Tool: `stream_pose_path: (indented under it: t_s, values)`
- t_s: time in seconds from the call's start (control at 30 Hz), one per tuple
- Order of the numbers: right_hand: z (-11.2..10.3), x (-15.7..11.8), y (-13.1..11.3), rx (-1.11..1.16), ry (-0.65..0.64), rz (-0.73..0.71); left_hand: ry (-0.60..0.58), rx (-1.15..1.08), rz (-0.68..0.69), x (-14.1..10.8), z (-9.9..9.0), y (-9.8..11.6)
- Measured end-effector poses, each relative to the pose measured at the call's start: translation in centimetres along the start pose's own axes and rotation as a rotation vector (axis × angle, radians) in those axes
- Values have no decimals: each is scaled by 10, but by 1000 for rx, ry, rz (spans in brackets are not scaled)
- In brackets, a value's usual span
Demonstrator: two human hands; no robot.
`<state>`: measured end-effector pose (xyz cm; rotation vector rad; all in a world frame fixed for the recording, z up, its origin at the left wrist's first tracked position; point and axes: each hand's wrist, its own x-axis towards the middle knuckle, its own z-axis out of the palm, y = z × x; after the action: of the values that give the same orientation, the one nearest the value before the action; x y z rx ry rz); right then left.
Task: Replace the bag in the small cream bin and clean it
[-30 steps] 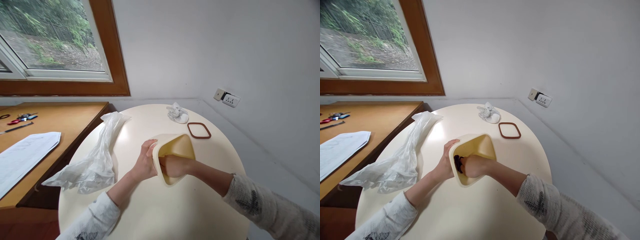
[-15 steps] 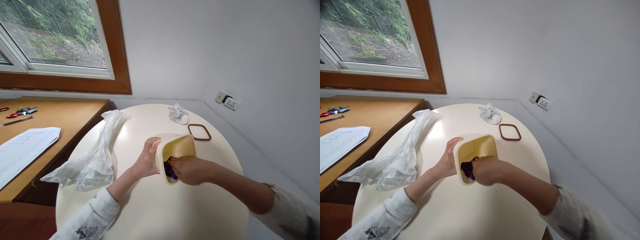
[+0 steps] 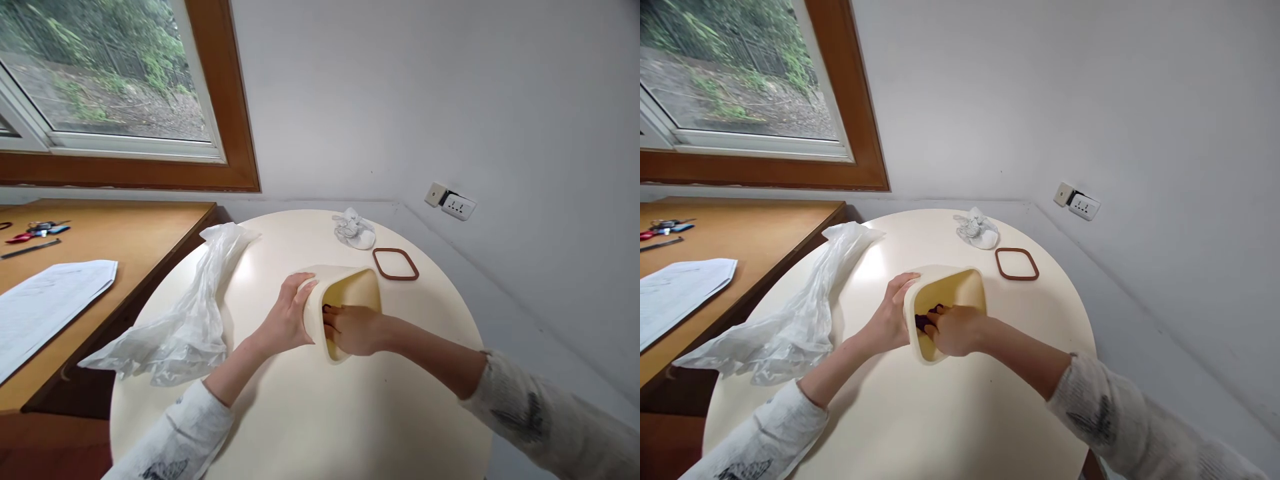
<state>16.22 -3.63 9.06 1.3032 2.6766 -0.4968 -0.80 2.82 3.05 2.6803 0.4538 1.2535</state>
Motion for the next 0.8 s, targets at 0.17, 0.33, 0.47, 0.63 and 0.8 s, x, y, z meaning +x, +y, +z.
stream_pose_path:
  t_s: [0.17,0.33,0.47,0.63,0.8]
  values:
    - [-22,-43,-15,319,14,178,-101,-116,-78,14,-13,-2]
    - [-20,-59,-21,210,164,163,-198,-252,-166,29,-27,-7]
    - [4,-44,-14,58,265,180,-235,-272,-254,24,-28,-9]
    - [15,-19,-20,77,390,241,-98,-72,-260,0,-2,2]
    - [9,7,-33,301,480,329,130,128,-136,-5,19,5]
